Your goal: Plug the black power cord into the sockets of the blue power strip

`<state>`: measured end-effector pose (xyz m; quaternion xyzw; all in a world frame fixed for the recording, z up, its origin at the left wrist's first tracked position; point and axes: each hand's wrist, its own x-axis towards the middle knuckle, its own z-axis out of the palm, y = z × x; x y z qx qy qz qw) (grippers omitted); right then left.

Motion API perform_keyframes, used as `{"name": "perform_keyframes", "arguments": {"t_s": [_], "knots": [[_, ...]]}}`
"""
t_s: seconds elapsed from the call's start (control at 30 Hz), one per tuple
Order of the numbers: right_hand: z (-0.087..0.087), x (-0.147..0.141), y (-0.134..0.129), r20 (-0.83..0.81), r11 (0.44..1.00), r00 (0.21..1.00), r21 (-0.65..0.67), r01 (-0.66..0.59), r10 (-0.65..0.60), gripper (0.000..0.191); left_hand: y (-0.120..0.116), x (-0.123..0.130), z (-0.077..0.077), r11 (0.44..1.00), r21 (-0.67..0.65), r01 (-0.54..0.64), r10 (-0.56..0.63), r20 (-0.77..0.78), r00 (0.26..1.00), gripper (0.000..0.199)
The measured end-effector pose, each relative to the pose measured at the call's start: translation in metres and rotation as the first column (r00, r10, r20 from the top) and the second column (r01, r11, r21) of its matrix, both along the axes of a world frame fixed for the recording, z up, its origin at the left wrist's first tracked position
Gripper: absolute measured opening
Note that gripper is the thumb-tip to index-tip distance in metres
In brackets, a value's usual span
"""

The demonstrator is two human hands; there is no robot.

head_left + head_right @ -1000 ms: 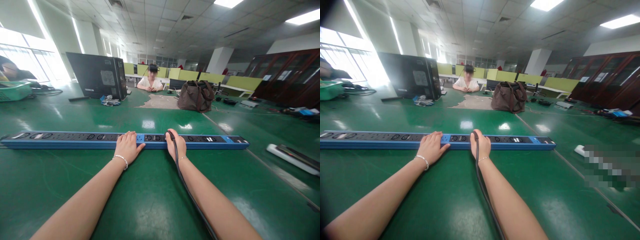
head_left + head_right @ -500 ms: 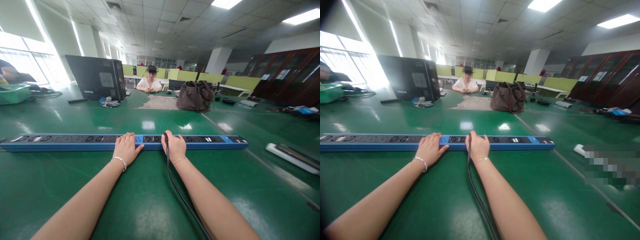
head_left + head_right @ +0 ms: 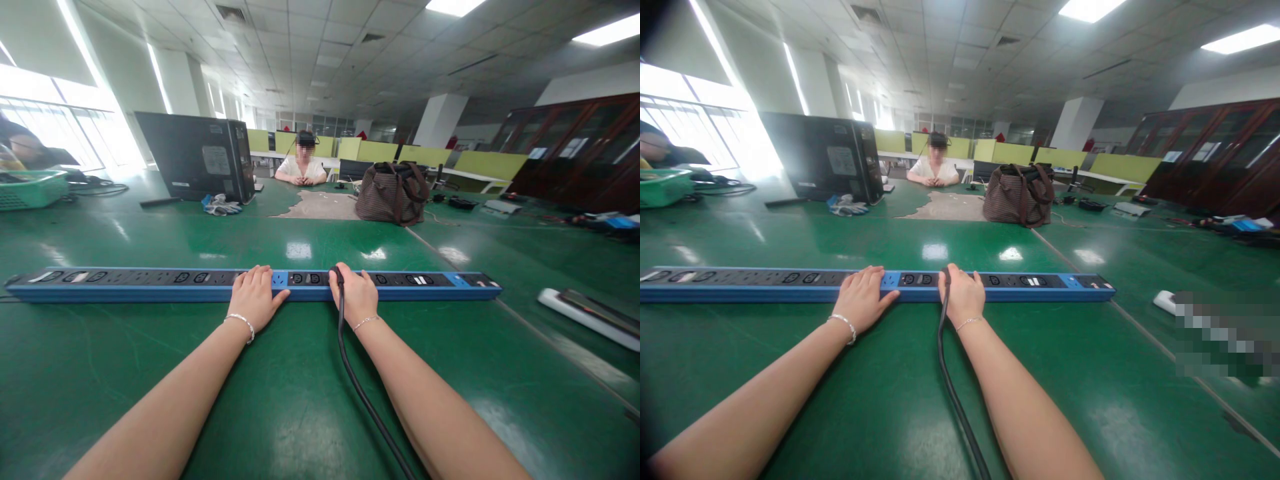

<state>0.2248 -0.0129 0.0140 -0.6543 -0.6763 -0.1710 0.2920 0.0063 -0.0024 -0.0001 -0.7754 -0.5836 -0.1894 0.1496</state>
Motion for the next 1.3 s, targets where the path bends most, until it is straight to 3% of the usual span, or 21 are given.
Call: {"name": "perform_keyframes", "arguments": {"t_s": [0.23,0.63,0.97,1.3], "knots": [[0.002,-0.002,0.001,0.019,0.989,0.993,-0.089,-0.114,0.117,0.031,0.000,0.000,0.000,1.000,-0.010,0.000,0.000,0.009,1.000,0.058],[-0.008,-0.002,-0.001,-0.021,0.993,0.993,-0.015,-0.116,0.116,0.032,-0.002,0.001,0.002,1.000,-0.022,-0.015,0.015,-0.001,1.000,0.059],[-0.013,-0.003,0.001,-0.090,0.994,0.991,-0.035,-0.100,0.097,0.031,-0.001,0.000,0.001,1.000,-0.026,-0.003,0.003,0.023,1.000,0.058],[-0.001,-0.001,0.001,-0.089,0.985,0.988,-0.108,-0.133,0.123,0.027,0.000,-0.002,0.001,0.999,-0.035,-0.004,0.006,0.052,0.999,0.058]]}}
